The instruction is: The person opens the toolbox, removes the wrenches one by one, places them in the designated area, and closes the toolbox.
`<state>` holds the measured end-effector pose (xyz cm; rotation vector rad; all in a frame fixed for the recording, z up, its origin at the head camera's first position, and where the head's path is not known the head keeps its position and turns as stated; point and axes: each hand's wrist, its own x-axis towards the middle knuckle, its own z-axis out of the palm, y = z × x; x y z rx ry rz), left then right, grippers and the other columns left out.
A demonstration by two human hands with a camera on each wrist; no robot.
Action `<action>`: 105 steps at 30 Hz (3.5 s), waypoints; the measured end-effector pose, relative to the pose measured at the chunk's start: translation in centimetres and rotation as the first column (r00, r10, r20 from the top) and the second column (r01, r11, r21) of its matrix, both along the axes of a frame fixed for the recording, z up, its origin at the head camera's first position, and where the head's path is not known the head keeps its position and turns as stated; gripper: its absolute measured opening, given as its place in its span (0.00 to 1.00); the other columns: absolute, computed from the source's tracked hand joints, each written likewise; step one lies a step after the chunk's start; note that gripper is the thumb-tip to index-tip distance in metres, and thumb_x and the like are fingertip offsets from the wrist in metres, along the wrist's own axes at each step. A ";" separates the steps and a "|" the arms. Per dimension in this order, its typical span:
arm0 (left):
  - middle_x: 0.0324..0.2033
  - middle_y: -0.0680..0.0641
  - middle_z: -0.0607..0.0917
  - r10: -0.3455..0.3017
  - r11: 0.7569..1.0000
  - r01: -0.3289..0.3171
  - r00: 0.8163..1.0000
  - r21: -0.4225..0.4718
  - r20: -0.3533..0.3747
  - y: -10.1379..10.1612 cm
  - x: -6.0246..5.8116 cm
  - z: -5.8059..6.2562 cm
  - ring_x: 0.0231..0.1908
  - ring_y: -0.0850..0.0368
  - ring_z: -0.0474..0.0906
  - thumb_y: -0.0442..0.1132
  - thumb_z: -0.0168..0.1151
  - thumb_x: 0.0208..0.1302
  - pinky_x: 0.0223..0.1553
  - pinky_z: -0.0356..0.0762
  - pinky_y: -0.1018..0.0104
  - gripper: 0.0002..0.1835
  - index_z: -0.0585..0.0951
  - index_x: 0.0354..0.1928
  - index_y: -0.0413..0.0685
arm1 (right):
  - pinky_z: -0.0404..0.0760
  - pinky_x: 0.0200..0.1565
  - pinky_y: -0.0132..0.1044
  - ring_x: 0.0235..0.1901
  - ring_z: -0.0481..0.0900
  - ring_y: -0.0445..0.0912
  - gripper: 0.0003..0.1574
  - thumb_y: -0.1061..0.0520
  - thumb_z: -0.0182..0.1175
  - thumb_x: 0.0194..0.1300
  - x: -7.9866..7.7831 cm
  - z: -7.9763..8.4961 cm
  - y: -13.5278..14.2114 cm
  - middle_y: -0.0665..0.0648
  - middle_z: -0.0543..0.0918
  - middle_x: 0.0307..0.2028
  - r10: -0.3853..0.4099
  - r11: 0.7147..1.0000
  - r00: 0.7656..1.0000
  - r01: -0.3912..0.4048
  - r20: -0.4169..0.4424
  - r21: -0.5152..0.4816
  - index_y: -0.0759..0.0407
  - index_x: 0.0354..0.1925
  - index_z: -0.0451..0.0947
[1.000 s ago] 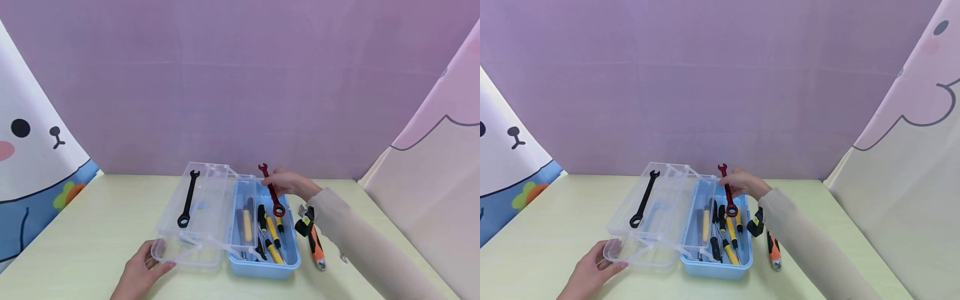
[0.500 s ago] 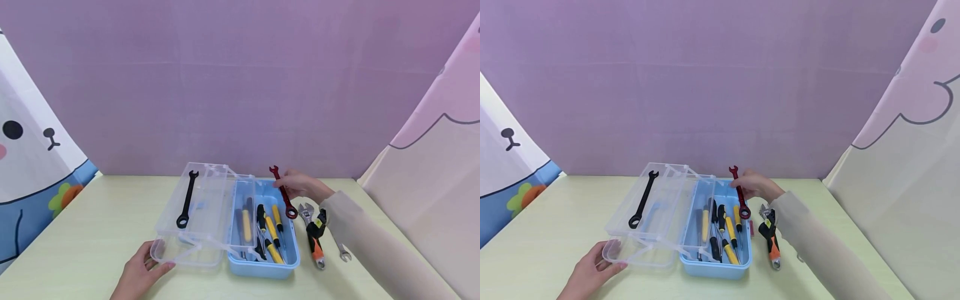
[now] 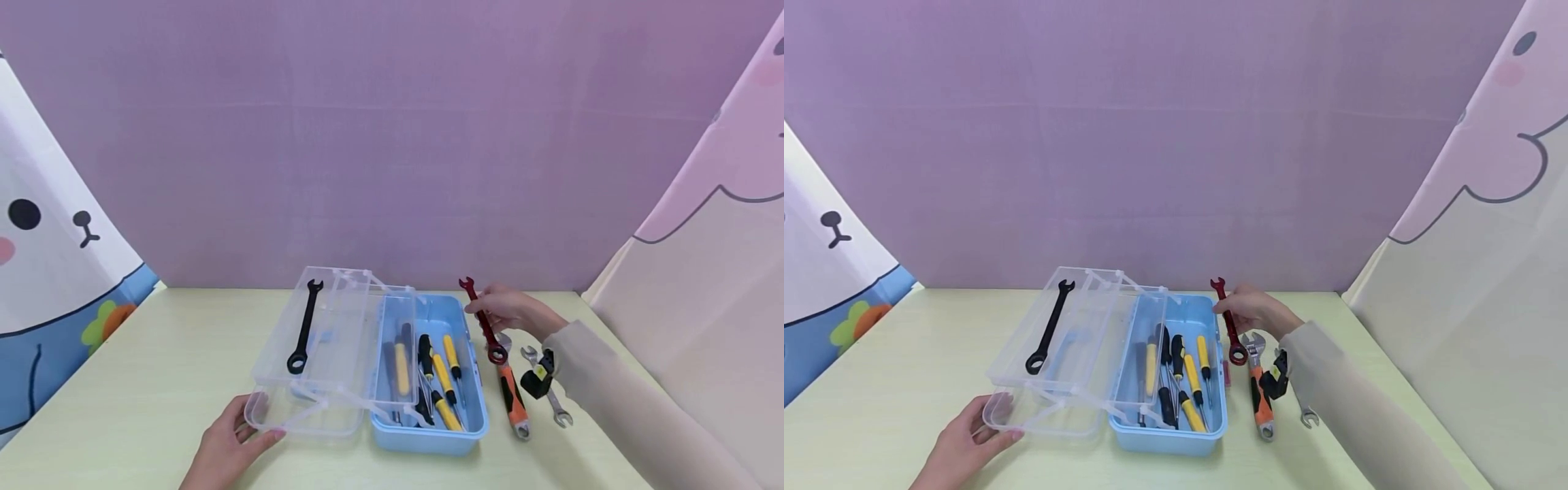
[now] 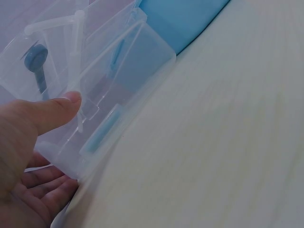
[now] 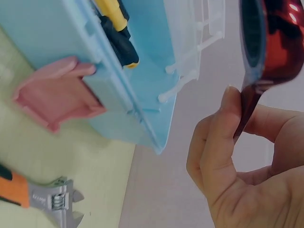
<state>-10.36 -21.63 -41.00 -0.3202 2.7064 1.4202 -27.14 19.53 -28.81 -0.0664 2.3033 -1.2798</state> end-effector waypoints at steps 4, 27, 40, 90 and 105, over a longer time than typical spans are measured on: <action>0.63 0.27 0.68 0.002 1.000 -0.002 1.000 -0.008 0.007 0.1 0.0 0.0 0.61 0.35 0.69 0.53 0.73 0.49 0.56 0.77 0.52 0.43 0.65 0.61 0.38 | 0.76 0.25 0.31 0.18 0.69 0.42 0.11 0.59 0.55 0.66 0.1 -0.3 0.8 0.51 0.70 0.18 -0.009 1.000 1.000 0.009 0.007 0.016 0.64 0.29 0.69; 0.62 0.28 0.69 0.011 1.000 -0.011 1.000 -0.013 0.002 0.5 0.5 0.4 0.61 0.35 0.70 0.52 0.73 0.50 0.56 0.78 0.53 0.43 0.64 0.62 0.38 | 0.77 0.27 0.31 0.22 0.71 0.41 0.08 0.59 0.54 0.66 1.2 -2.5 5.1 0.50 0.74 0.21 0.001 1.000 1.000 -0.001 0.011 -0.010 0.63 0.33 0.74; 0.62 0.27 0.69 0.013 0.999 -0.013 1.000 -0.033 0.009 0.5 0.4 0.3 0.61 0.34 0.69 0.53 0.73 0.50 0.57 0.76 0.50 0.43 0.64 0.62 0.37 | 0.78 0.27 0.32 0.22 0.71 0.40 0.09 0.57 0.55 0.66 2.0 -3.8 8.1 0.49 0.72 0.22 -0.057 0.998 0.998 0.056 0.017 0.042 0.63 0.34 0.71; 0.62 0.28 0.69 0.013 1.000 -0.013 1.000 -0.022 0.016 0.3 0.0 -0.3 0.61 0.35 0.70 0.53 0.74 0.49 0.57 0.76 0.51 0.43 0.65 0.61 0.37 | 0.76 0.26 0.34 0.22 0.70 0.42 0.12 0.57 0.57 0.63 3.6 -9.7 14.8 0.50 0.70 0.20 -0.214 0.957 0.976 0.219 -0.045 0.190 0.66 0.33 0.67; 0.62 0.28 0.69 0.008 1.000 -0.008 1.000 -0.007 0.006 0.3 -0.1 -0.2 0.61 0.35 0.70 0.52 0.73 0.50 0.57 0.77 0.51 0.43 0.65 0.61 0.37 | 0.76 0.26 0.35 0.25 0.71 0.45 0.20 0.57 0.62 0.60 3.0 -11.5 16.0 0.55 0.71 0.26 -0.171 0.950 0.982 0.184 -0.075 0.251 0.69 0.37 0.64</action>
